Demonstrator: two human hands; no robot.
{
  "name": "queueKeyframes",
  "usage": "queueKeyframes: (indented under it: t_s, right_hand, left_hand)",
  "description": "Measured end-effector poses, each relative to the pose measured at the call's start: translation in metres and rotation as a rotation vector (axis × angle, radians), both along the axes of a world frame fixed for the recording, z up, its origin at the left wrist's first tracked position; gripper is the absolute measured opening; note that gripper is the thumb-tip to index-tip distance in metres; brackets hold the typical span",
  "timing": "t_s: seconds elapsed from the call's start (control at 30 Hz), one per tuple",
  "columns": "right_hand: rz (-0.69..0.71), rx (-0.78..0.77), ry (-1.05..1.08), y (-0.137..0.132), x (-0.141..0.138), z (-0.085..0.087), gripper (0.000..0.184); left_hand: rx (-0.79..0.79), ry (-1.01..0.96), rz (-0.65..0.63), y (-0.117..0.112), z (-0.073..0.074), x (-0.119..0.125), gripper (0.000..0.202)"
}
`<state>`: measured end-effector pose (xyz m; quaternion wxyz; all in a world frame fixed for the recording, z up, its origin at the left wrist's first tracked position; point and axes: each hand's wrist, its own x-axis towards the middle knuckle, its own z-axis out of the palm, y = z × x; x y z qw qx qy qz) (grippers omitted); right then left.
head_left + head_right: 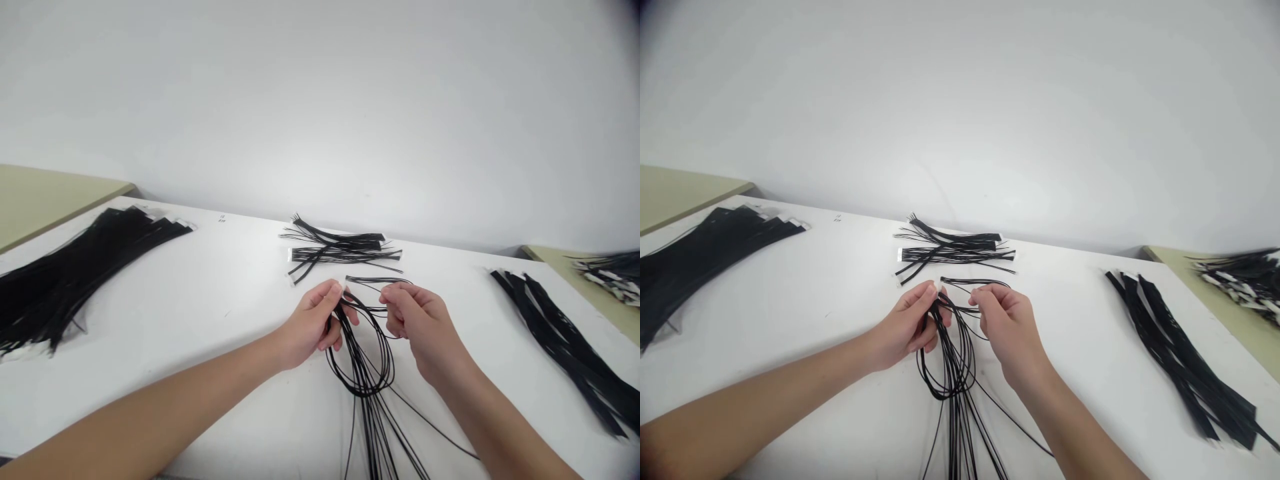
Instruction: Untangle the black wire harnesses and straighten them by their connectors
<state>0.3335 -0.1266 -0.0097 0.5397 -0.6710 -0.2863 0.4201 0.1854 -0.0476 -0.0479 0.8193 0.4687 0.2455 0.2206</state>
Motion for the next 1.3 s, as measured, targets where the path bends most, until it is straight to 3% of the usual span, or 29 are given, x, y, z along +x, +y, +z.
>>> queueKeyframes:
  t_s: [0.1, 0.17, 0.27, 0.37, 0.43, 0.5, 0.63, 0.73, 0.9, 1.3]
  right_hand:
    - [0.001, -0.012, -0.021, 0.0, -0.001, -0.001, 0.02]
    - [0.014, 0.005, -0.177, -0.002, -0.003, -0.002, 0.021]
    - [0.024, 0.124, -0.668, -0.004, -0.004, -0.005, 0.02]
    - [-0.04, 0.343, -1.22, -0.004, -0.001, -0.013, 0.01]
    - [-0.066, 0.487, -1.461, -0.003, 0.003, -0.018, 0.005]
    - [-0.023, 0.601, -1.58, -0.002, 0.006, -0.022, 0.018]
    - [0.08, 0.694, -1.581, 0.0, 0.009, -0.023, 0.02]
    - [0.122, 0.674, -1.549, 0.0, 0.008, -0.02, 0.011]
    - [0.161, 0.632, -1.532, 0.0, 0.007, -0.018, 0.011]
    - [0.229, 0.566, -1.434, -0.001, 0.005, -0.019, 0.015]
  left_hand:
    - [0.013, 0.015, 0.002, -0.001, 0.001, 0.0, 0.032]
    - [0.007, 0.014, -0.003, 0.0, 0.001, 0.0, 0.032]
    - [-0.036, -0.004, -0.014, 0.001, 0.001, 0.0, 0.032]
    - [-0.088, -0.015, -0.052, 0.003, 0.0, -0.001, 0.033]
    - [-0.103, -0.025, -0.1, 0.004, 0.0, -0.002, 0.033]
    - [-0.112, -0.039, -0.146, 0.005, -0.001, -0.003, 0.033]
    - [-0.145, -0.029, -0.226, 0.008, -0.001, -0.005, 0.031]
    - [-0.156, -0.015, -0.287, 0.01, -0.001, -0.005, 0.029]
    - [-0.122, 0.016, -0.301, 0.01, 0.0, -0.005, 0.046]
    - [-0.146, 0.028, -0.379, 0.012, -0.001, -0.004, 0.043]
